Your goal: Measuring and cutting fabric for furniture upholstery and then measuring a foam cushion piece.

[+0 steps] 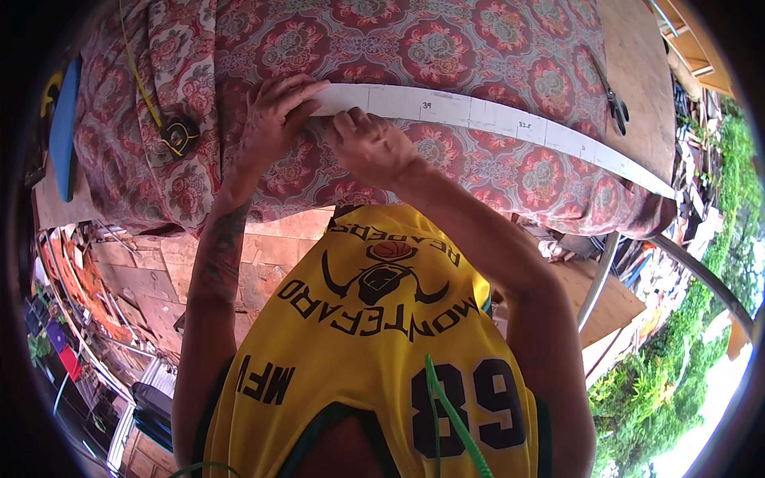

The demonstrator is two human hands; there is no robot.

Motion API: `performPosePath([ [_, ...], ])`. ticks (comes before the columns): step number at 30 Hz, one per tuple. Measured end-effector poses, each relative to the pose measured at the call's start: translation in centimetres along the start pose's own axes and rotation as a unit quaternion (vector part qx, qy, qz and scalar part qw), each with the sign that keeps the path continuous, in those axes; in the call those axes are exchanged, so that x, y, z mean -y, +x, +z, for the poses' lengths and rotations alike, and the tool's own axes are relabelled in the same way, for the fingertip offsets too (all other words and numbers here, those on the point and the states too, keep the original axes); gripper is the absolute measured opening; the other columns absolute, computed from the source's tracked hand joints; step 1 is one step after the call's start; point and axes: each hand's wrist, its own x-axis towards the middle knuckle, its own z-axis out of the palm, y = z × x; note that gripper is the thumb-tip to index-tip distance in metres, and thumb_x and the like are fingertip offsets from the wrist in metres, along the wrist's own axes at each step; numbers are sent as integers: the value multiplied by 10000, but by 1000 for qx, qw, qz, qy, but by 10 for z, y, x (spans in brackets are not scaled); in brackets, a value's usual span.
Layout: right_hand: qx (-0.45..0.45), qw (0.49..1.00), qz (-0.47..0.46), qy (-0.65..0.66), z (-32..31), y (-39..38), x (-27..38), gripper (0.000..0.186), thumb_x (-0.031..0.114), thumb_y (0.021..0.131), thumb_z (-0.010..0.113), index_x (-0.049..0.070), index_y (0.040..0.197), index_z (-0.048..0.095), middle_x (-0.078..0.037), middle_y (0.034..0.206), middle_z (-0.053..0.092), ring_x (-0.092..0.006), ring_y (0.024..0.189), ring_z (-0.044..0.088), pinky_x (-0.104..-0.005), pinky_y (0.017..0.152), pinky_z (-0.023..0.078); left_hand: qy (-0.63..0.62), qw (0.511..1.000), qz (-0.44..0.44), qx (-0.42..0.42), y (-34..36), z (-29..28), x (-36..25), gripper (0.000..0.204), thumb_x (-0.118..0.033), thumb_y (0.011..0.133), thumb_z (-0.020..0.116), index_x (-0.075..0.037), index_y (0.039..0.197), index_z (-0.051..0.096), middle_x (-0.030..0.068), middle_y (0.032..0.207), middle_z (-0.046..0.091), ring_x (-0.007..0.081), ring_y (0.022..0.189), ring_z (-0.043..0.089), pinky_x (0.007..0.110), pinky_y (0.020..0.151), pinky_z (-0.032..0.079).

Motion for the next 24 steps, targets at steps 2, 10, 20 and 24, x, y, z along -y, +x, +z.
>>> performPosePath([
  [2, 15, 999, -19, -41, 1, 0, 1, 199, 90, 777, 633, 0, 953, 658, -101, 895, 535, -188, 848, 628, -309, 623, 588, 31, 999, -9, 15, 3, -4, -8, 458, -189, 872, 741, -279, 1314, 665, -12, 1270, 646, 224, 1172, 584, 460, 1073, 375],
  [10, 105, 982, -101, -121, -6, 10, 4, 154, 156, 676, 657, 22, 741, 698, -88, 867, 546, -197, 830, 578, -287, 622, 569, 16, 997, 2, 78, 2, -3, -15, 676, -30, 776, 720, -317, 1378, 609, -63, 1344, 589, 199, 1235, 531, 459, 1089, 357],
  [20, 236, 935, -167, -207, -53, -29, -36, 136, 121, 735, 670, 22, 815, 719, -64, 858, 557, -193, 866, 571, -258, 647, 568, 104, 992, 30, 58, 0, 5, -15, 616, -60, 831, 695, -349, 1369, 610, -49, 1326, 584, 206, 1234, 534, 477, 1107, 338],
  [24, 209, 924, -224, -228, -67, -43, -53, 151, 135, 692, 690, 45, 806, 735, -82, 831, 599, -191, 842, 594, -267, 738, 550, 64, 997, 20, 37, 24, 10, -35, 369, -172, 833, 752, -199, 1192, 674, 15, 1209, 650, 238, 1163, 576, 439, 1052, 382],
])
